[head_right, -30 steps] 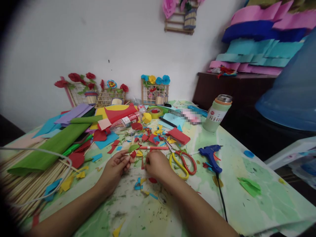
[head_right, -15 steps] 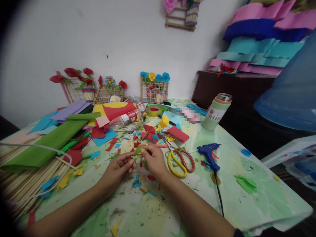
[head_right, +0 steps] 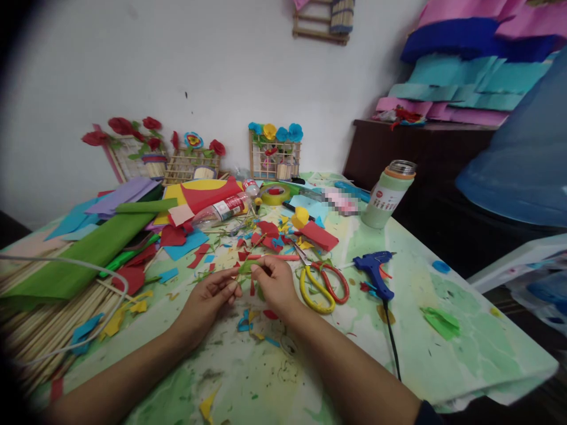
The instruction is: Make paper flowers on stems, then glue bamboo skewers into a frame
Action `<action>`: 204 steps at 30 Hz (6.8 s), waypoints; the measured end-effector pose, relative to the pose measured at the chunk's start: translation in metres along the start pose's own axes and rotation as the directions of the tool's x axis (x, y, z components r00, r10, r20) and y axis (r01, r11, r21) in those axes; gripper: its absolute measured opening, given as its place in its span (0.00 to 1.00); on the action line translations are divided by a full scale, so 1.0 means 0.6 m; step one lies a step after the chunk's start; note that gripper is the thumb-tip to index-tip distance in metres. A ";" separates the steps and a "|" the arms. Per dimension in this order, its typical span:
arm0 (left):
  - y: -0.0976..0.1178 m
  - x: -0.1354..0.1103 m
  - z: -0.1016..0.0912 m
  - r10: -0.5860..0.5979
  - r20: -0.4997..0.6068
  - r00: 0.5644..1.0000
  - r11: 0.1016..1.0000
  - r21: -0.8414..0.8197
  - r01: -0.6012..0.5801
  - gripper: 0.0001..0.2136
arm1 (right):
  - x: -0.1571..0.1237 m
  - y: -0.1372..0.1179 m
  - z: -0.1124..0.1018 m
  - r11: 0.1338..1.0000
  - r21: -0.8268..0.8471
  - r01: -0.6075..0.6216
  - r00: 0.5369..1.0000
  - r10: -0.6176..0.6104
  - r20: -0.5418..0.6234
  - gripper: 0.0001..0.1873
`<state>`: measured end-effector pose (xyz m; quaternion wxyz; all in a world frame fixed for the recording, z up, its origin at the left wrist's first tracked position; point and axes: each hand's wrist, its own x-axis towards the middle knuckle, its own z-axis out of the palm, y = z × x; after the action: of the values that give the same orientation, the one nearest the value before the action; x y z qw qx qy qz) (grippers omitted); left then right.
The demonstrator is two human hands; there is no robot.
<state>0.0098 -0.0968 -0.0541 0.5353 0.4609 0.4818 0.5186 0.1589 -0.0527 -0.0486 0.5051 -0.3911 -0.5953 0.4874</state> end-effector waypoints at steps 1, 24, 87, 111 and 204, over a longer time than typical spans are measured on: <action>0.000 0.000 0.000 -0.003 0.001 1.000 1.000 -0.004 0.003 0.21 | 0.000 0.000 0.000 1.000 0.029 0.003 1.000 -0.003 -0.009 0.08; -0.003 0.002 0.003 0.024 -0.056 0.998 0.991 -0.131 -0.031 0.13 | -0.003 -0.012 -0.006 0.931 -0.283 0.231 0.951 -0.277 -0.135 0.04; -0.014 0.000 0.007 -0.113 -0.049 0.992 0.981 -0.167 0.103 0.18 | -0.002 0.000 -0.001 0.996 -0.078 0.032 0.995 -0.025 0.092 0.07; -0.003 -0.004 0.005 -0.050 0.002 0.999 0.992 -0.120 0.050 0.28 | -0.001 0.000 -0.011 0.983 -0.130 0.131 0.991 -0.128 0.037 0.07; -0.011 0.006 0.002 -0.141 -0.002 0.990 0.945 -0.300 0.134 0.18 | -0.063 -0.047 -0.068 0.721 -0.633 0.281 0.942 -0.332 0.040 0.12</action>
<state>0.0115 -0.0936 -0.0605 0.6279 0.3337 0.4351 0.5523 0.2070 -0.0876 -0.0286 0.4405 -0.4518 -0.7604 0.1538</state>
